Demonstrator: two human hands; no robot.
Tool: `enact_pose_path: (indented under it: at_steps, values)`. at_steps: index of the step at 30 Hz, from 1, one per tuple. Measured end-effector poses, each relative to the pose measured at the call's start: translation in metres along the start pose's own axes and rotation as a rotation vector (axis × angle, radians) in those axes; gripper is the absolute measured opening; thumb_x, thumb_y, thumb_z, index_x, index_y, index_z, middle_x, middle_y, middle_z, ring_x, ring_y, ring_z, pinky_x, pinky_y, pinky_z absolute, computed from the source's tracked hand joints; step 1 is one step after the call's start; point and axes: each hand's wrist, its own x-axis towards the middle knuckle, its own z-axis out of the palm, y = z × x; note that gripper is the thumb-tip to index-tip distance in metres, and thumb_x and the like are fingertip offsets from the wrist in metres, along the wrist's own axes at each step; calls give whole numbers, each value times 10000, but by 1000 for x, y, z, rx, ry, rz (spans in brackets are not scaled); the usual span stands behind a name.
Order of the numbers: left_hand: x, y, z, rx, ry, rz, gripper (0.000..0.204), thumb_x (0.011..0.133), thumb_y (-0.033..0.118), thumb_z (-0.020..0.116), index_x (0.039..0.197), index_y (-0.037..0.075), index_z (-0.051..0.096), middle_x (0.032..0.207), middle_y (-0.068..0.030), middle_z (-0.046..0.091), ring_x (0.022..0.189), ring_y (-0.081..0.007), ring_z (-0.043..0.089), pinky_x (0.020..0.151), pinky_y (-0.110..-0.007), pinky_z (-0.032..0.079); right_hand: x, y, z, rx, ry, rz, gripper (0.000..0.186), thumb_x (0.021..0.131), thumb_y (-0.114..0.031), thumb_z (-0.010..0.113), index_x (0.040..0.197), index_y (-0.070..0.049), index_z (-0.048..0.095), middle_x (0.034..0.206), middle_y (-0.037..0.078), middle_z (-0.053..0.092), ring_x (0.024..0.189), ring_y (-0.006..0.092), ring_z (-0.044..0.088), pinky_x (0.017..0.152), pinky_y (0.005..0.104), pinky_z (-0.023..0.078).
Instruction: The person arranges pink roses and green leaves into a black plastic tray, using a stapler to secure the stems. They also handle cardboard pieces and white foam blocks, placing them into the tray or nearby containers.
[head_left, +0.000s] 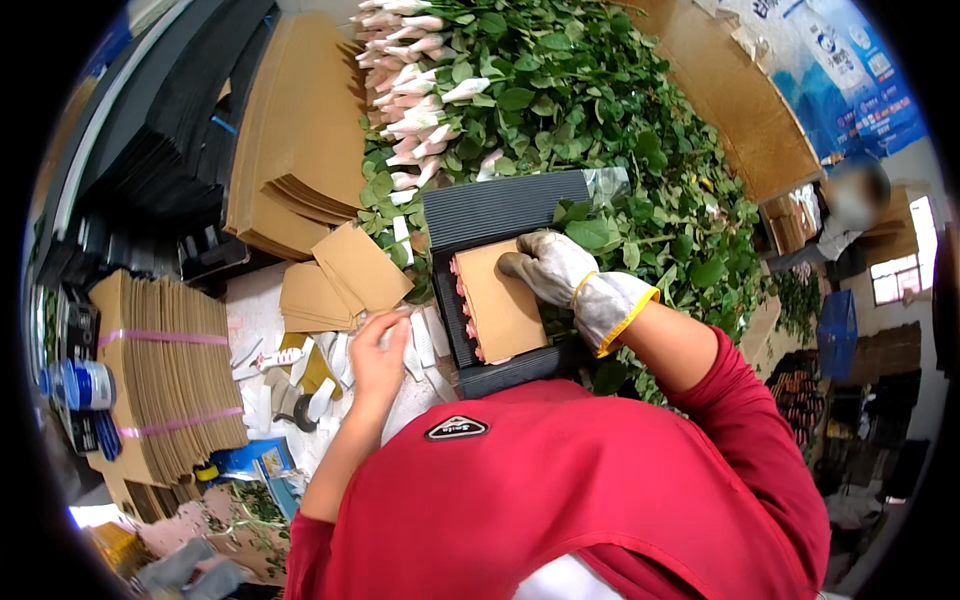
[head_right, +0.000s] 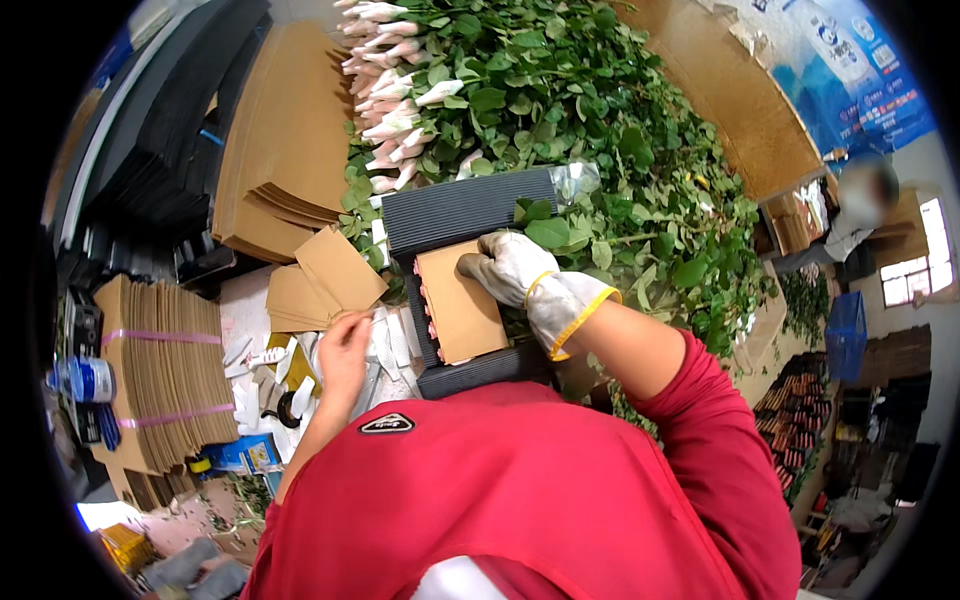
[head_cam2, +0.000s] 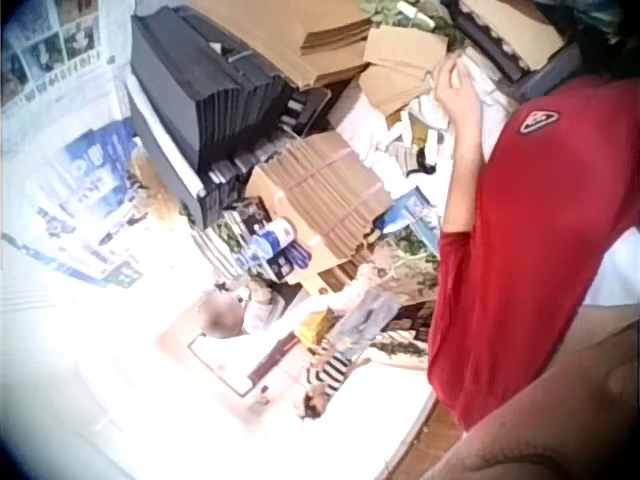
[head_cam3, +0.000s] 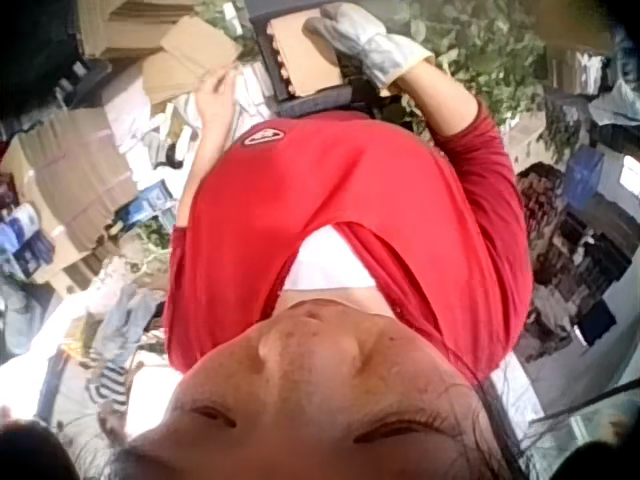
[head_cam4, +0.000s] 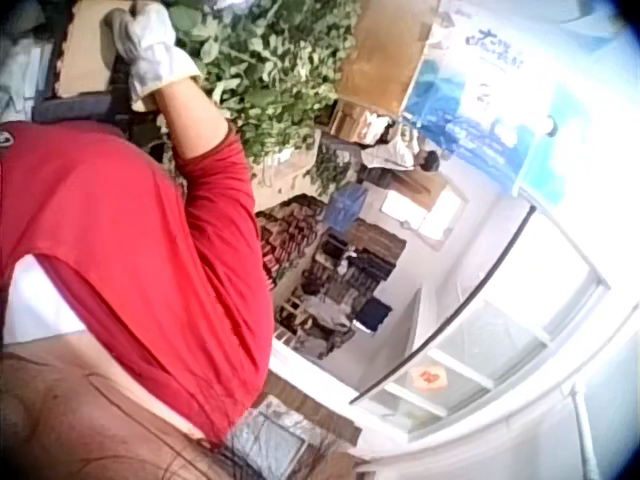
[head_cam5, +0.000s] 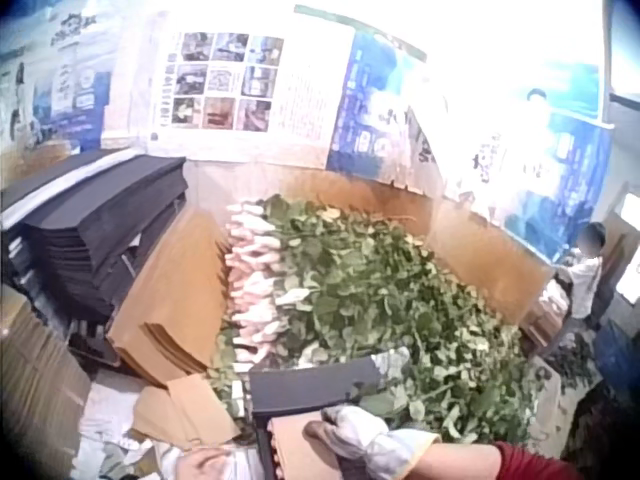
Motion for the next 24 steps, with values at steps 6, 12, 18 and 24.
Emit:
enact_pose_path:
  at_steps: [6,12,18,24]
  values:
    - [23,101,46,498,-501,629,765,725,221,821,1366,-22,481,1358,-205,522,1183,-365,521,1011,-406,456,-5,-9,-3,-85,-37,61,391,878,-421,590,940,-51,700,953,211,695,924,387,666,834,420,512]
    - [18,109,61,806,-629,551,943,660,271,856,1384,-116,390,1486,-280,343,1277,-414,422,1073,-414,414,-35,-49,-40,-773,-375,-261,204,809,-249,640,876,-91,751,855,149,728,825,299,729,717,414,579]
    - [18,86,66,890,-650,548,892,570,222,893,1285,-125,487,1472,-320,346,1272,-465,406,1094,-458,363,-26,-30,-51,-359,139,-670,237,716,-210,661,869,-32,691,748,166,670,674,347,671,618,438,537]
    - [22,96,69,967,-581,706,776,648,158,845,1308,-67,506,1410,-250,479,1183,-425,488,1036,-446,413,-13,-31,-106,-374,-33,-595,264,735,-260,699,900,-55,733,857,133,725,804,277,703,695,399,554]
